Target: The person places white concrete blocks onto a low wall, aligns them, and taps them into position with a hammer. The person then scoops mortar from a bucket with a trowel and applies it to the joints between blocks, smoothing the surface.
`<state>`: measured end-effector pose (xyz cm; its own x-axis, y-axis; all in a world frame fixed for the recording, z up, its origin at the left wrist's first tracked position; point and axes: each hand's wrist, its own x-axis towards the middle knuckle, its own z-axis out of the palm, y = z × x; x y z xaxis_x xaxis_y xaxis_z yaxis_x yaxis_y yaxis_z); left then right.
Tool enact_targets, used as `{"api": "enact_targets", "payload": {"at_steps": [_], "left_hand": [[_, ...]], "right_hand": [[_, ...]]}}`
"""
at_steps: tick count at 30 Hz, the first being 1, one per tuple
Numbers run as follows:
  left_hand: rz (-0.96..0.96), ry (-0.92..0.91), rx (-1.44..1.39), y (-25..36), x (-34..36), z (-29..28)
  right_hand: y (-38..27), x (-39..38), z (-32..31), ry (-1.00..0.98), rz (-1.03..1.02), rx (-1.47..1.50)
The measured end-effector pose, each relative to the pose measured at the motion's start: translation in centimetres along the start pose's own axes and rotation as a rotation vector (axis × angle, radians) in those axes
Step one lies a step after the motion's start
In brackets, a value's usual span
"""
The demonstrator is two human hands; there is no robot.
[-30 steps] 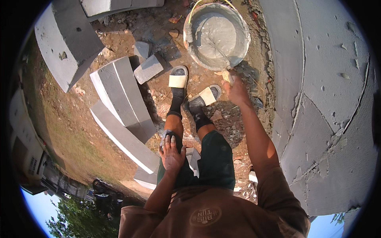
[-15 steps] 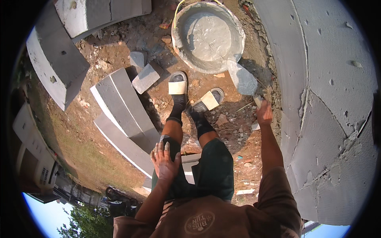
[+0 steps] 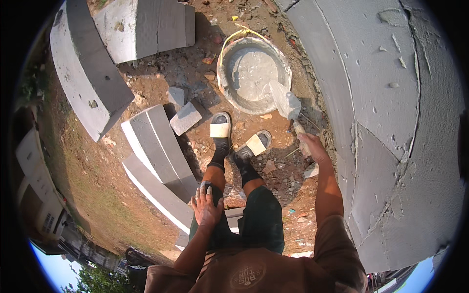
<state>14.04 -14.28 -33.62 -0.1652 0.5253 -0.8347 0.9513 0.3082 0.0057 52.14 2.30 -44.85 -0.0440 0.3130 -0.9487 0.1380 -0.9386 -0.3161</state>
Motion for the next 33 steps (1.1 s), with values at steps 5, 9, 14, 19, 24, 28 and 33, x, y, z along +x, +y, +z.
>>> {"api": "enact_targets", "payload": {"at_steps": [5, 9, 14, 19, 24, 28, 33], "left_hand": [[0.032, 0.034, -0.216, -0.1, -2.9, -1.2], [0.003, 0.109, -0.452, -0.7, -4.9, -4.8], [0.260, 0.479, -0.599, -6.6, -7.2, -11.4], [-0.137, 0.585, -0.642, -16.5, -9.0, -13.4], [-0.399, 0.556, -0.798, -20.2, -14.0, -10.4], [-0.516, 0.526, -1.011, -18.2, -16.7, -2.9], [-0.308, 0.296, -1.382, -14.2, -17.4, 3.2]], "right_hand": [[6.8, -13.1, 1.5, 0.228, 0.052, -0.152], [0.2, -26.2, 5.6, 0.170, -0.069, 0.089], [-17.1, -34.9, 10.5, 0.241, -0.444, -0.166], [-30.5, -35.5, 14.4, 0.295, -0.796, -0.173], [-41.0, -33.5, 15.7, 0.369, -0.796, -0.229], [-42.4, -30.1, 16.4, 0.755, -0.952, -0.510], [-43.1, -29.8, 16.3, 0.704, -0.781, -0.530]]}}
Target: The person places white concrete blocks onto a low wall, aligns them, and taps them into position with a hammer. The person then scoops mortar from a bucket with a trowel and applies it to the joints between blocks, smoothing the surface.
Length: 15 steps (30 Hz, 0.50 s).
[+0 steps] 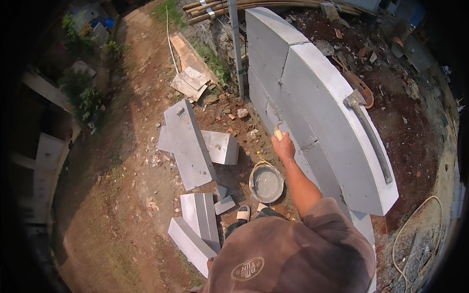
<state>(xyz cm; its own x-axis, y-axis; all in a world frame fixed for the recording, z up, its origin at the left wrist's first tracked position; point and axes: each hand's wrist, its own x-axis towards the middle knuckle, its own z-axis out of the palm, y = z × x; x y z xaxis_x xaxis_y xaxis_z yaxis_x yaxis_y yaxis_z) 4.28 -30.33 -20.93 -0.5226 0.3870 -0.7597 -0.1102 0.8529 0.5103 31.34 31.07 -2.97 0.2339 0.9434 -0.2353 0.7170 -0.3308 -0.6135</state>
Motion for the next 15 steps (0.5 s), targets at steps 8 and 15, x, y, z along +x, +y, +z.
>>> {"api": "enact_targets", "payload": {"at_steps": [8, 15], "left_hand": [[0.129, 0.250, 0.154, 10.5, 0.8, 0.0], [0.160, 0.183, 0.201, 13.3, 1.5, -0.3]], "right_hand": [[-0.8, 3.6, 1.5, 0.141, -0.047, 0.231], [-2.7, 5.1, -1.0, 0.156, -0.121, 0.472]]}}
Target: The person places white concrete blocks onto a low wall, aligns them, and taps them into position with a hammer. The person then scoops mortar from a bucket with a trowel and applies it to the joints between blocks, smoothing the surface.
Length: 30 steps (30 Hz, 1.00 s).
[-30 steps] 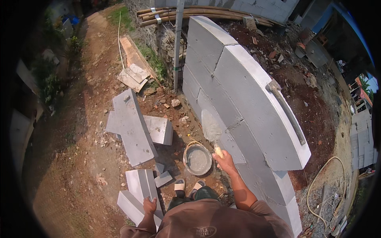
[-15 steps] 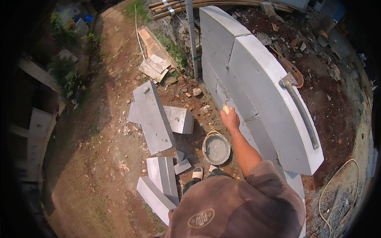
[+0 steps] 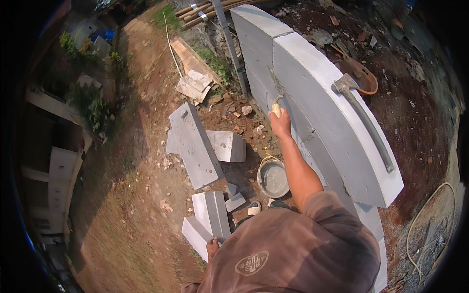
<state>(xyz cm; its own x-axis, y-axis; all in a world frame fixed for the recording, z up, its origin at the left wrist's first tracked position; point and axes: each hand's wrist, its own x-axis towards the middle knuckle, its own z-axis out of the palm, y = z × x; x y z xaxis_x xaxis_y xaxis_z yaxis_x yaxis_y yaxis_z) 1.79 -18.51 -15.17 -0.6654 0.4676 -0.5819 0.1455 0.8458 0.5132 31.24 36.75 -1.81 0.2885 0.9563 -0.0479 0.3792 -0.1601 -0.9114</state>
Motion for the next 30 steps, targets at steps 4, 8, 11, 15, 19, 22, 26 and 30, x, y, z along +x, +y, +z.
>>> {"api": "enact_targets", "payload": {"at_steps": [4, 8, 11, 15, 19, 22, 26, 30], "left_hand": [[-0.015, -0.022, -0.087, -1.9, -0.2, 0.3], [0.011, -0.031, -0.062, -1.9, 0.3, 0.0], [-0.036, -0.046, -0.111, -1.6, 0.8, 0.5], [0.011, -0.147, -0.120, -3.0, 2.3, -0.2], [0.092, -0.238, 0.161, -0.2, 5.0, 0.1], [0.297, -0.288, 0.310, 2.2, 9.7, -0.5], [0.526, -0.348, 0.448, 12.9, 10.9, 0.6], [0.521, -0.444, 0.257, 16.6, 14.3, 1.9]], "right_hand": [[-2.5, -3.0, -2.1, -0.106, 0.203, 0.385], [-0.1, -6.5, -4.7, -0.039, 0.207, 0.420], [2.1, -9.5, -8.1, -0.056, 0.160, 0.273], [6.6, -14.3, -12.5, 0.046, -0.030, -0.080], [9.6, -18.2, -16.8, 0.095, 0.044, -0.195], [11.0, -20.7, -18.7, 0.102, 0.133, -0.141], [13.2, -25.3, -21.4, 0.190, 0.173, -0.192], [15.6, -30.8, -25.4, 0.250, 0.144, -0.282]]}}
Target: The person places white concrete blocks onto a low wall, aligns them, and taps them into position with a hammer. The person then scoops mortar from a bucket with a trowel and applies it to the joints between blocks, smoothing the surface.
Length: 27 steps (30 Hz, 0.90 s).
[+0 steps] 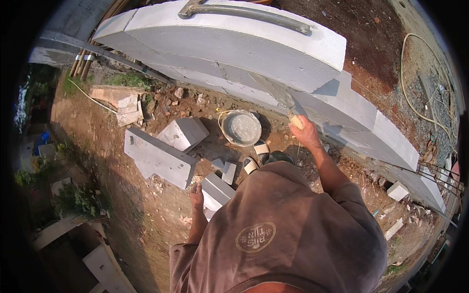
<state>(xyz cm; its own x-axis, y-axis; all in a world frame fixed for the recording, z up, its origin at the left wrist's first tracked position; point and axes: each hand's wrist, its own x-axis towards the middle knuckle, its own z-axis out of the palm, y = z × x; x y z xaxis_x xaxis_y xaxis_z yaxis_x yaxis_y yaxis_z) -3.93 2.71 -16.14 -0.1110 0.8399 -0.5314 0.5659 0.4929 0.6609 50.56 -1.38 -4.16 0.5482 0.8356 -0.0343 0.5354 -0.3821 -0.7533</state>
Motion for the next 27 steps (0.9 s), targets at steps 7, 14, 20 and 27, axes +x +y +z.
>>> {"api": "enact_targets", "payload": {"at_steps": [7, 14, 20, 27], "left_hand": [[0.122, -0.107, 0.170, 3.7, -0.9, 2.2], [0.109, -0.119, 0.225, -4.3, -3.9, 2.2], [0.185, -0.208, 0.380, -11.3, -6.3, -1.7], [0.251, -0.098, 0.338, -6.2, -5.3, -2.8]], "right_hand": [[4.2, -7.4, -7.2, 0.161, 0.099, -0.004], [4.4, -13.4, -11.6, 0.282, 0.229, 0.125], [2.5, -7.3, -10.7, 0.316, 0.276, 1.052], [5.6, -9.7, -5.1, 0.210, 0.407, 1.402]]}}
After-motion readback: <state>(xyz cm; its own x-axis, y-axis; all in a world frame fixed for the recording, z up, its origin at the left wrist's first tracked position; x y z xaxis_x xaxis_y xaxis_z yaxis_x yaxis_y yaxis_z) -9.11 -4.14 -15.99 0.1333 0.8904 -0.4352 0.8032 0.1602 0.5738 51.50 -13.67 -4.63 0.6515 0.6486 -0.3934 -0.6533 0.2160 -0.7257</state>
